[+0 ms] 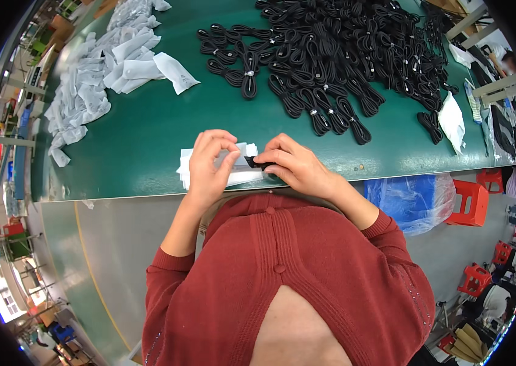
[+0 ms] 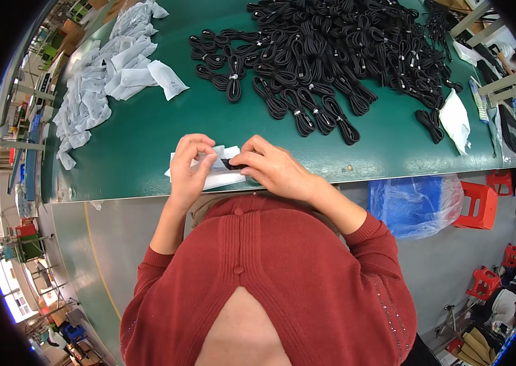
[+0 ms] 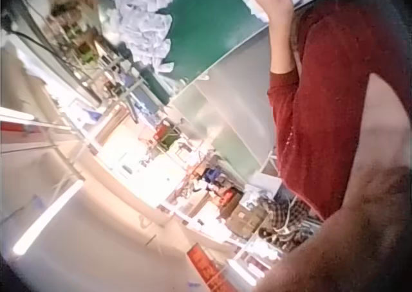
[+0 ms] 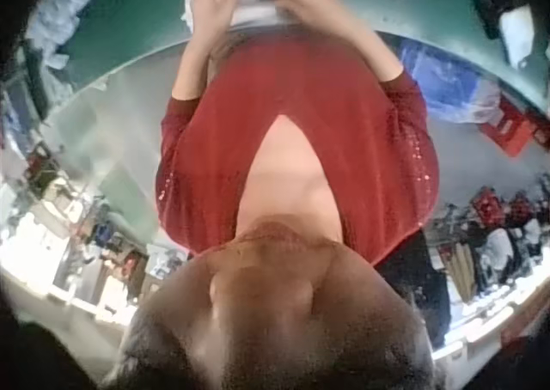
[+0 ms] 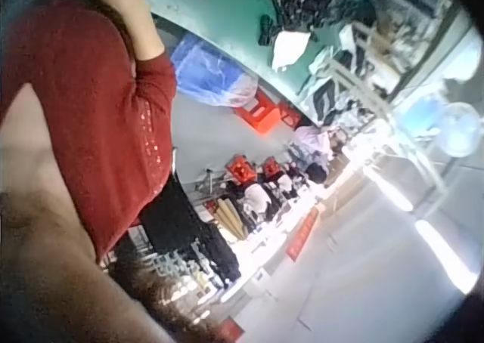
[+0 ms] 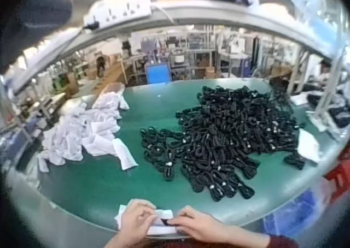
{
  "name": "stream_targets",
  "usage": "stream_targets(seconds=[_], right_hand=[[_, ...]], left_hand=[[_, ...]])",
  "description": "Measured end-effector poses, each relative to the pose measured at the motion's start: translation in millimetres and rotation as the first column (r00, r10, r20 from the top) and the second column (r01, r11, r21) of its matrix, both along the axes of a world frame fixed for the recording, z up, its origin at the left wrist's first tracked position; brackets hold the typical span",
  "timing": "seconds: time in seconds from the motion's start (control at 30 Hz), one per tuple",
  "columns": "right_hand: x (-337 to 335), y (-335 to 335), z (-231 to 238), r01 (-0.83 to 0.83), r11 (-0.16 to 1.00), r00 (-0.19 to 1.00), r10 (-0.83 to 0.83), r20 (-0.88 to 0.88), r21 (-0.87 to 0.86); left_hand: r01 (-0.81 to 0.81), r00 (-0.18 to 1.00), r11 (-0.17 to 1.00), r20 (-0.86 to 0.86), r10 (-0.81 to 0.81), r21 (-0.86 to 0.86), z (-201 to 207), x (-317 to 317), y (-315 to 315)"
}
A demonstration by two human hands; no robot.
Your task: The person repeatedly picks up black cables from a pile on a green table and places them into small white paper bags. The person handles the cables and bags by hand, folding the bags closed after insertion. The task is performed in a repetitive, one-at-a-time manner throughout the clip.
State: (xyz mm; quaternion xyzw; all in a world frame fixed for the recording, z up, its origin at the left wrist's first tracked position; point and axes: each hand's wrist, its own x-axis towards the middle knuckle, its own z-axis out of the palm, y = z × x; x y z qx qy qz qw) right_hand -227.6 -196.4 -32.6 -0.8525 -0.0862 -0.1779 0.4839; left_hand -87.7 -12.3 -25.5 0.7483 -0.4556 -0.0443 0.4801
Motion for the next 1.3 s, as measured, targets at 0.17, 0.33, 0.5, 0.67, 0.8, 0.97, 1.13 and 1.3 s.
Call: stream_targets(seconds=[0.17, 0.33, 0.5, 0.67, 0.8, 0.97, 1.13, 1.3], right_hand=[[1, -2, -5, 0.048, 0.996, 0.998, -0.044, 0.052, -0.078], [10, 8, -10, 0.37, 0.789, 0.846, -0.068, -0.529, 0.491], [12, 9, -20, 0.335, 0.592, 0.905, 0.013, -0.425, 0.733], [-1, 15, -10, 0.271, 0.915, 0.963, -0.259, -0.08, 0.3], [-9, 11, -19, 0.296, 0.898, 0.955, -0.284, -0.084, 0.325], [-19, 3, -19, 0.295, 0.794, 0.951, -0.296, -0.086, 0.532], [-25, -2, -25, 0.366, 0.853, 0.912, -0.408, 0.037, 0.371], [-26, 7, -29, 0.395, 0.918, 0.89, -0.394, 0.229, 0.043]], left_hand=[[-0.004, 0.996, 1.0, -0.091, 0.005, 0.013, -1, 3, 5], [0.03, 0.998, 1.0, 0.054, -0.03, 0.006, -3, -1, 2], [-0.026, 1.0, 0.999, -0.005, 0.026, -0.035, 1, 6, 6], [-0.097, 0.985, 0.989, -0.157, 0.078, -0.115, -15, 18, 14], [-0.134, 0.973, 0.982, -0.205, 0.105, -0.136, -24, 19, 14], [-0.155, 0.97, 0.983, -0.204, 0.133, -0.098, -24, 16, 12], [-0.13, 0.962, 0.989, -0.248, 0.11, -0.066, -31, 8, 3], [-0.145, 0.935, 0.988, -0.332, 0.123, -0.044, -35, 5, -4]])
